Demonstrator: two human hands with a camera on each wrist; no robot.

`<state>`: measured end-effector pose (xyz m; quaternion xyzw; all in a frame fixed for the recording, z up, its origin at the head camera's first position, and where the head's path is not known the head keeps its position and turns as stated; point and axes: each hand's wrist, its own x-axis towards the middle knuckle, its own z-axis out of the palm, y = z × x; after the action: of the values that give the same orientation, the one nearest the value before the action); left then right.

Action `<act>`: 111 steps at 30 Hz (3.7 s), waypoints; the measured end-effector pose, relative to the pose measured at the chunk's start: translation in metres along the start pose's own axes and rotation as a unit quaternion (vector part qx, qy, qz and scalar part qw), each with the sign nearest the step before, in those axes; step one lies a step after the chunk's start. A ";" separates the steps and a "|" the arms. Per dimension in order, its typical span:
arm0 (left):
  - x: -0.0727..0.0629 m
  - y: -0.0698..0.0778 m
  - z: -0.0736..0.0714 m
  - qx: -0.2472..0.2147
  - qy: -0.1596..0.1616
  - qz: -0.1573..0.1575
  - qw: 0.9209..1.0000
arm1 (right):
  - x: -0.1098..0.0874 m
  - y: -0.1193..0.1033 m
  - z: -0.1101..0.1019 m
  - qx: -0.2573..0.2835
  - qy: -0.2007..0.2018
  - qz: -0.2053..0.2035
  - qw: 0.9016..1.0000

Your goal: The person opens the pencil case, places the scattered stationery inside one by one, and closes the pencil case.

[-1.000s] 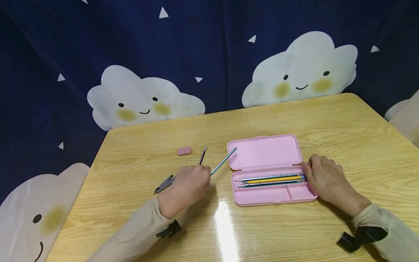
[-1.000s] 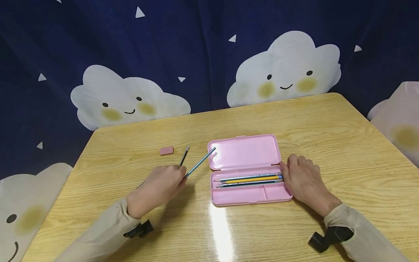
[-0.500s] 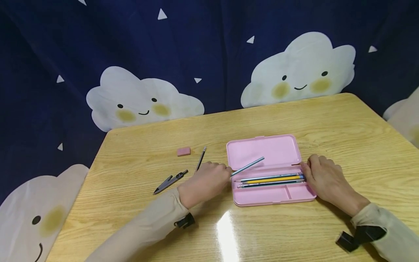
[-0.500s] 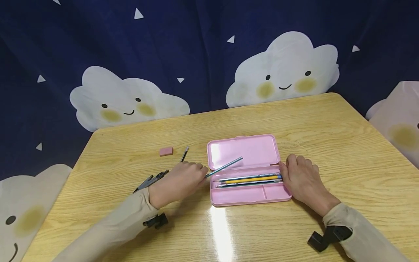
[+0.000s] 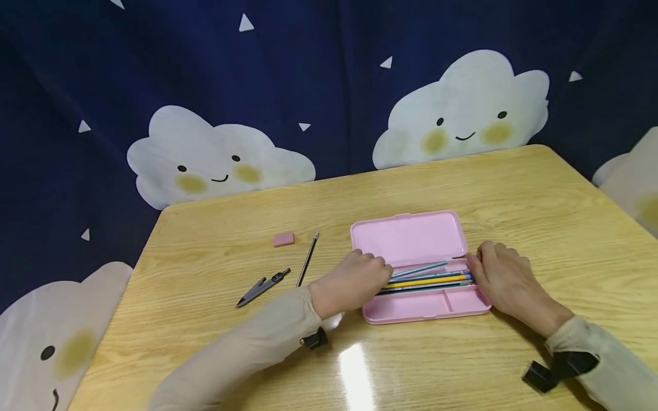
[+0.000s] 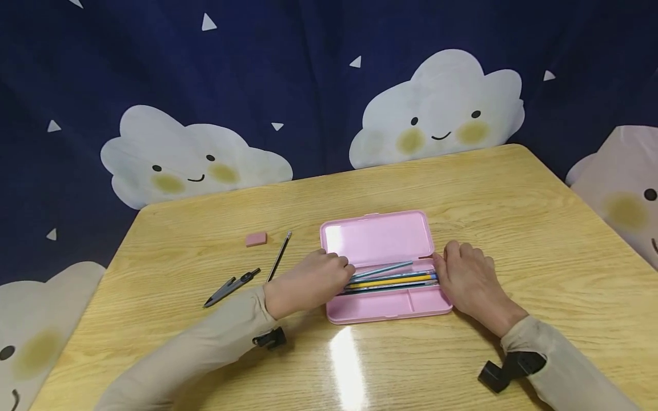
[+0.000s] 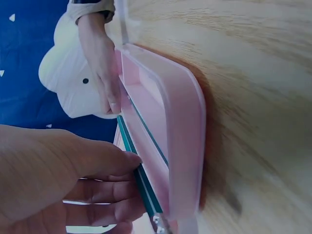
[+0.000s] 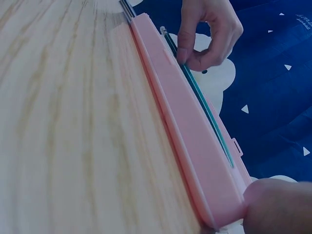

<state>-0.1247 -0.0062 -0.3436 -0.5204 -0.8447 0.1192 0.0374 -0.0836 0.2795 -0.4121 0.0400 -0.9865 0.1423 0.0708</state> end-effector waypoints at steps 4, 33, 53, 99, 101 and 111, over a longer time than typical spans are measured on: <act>0.009 0.003 0.001 0.013 -0.004 0.008 1.000 | 0.001 -0.001 0.000 0.000 -0.004 -0.001 1.000; 0.042 0.015 0.009 -0.004 -0.018 0.002 1.000 | -0.001 -0.001 0.000 0.003 0.001 0.006 1.000; 0.033 0.014 0.005 -0.013 0.012 -0.005 1.000 | 0.001 -0.001 -0.001 0.006 -0.012 0.009 1.000; -0.098 -0.049 0.046 -0.245 -0.006 -0.323 0.914 | 0.001 0.002 0.002 0.015 0.001 0.004 1.000; -0.099 -0.049 0.047 -0.249 -0.007 -0.323 0.913 | 0.001 0.001 0.002 0.015 0.003 0.004 1.000; -0.098 -0.049 0.046 -0.258 -0.020 -0.330 0.908 | 0.002 0.001 0.003 0.016 -0.002 0.005 1.000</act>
<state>-0.1318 -0.1216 -0.3708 -0.2006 -0.9702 -0.1120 -0.0775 -0.0864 0.2797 -0.4145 0.0360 -0.9844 0.1583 0.0674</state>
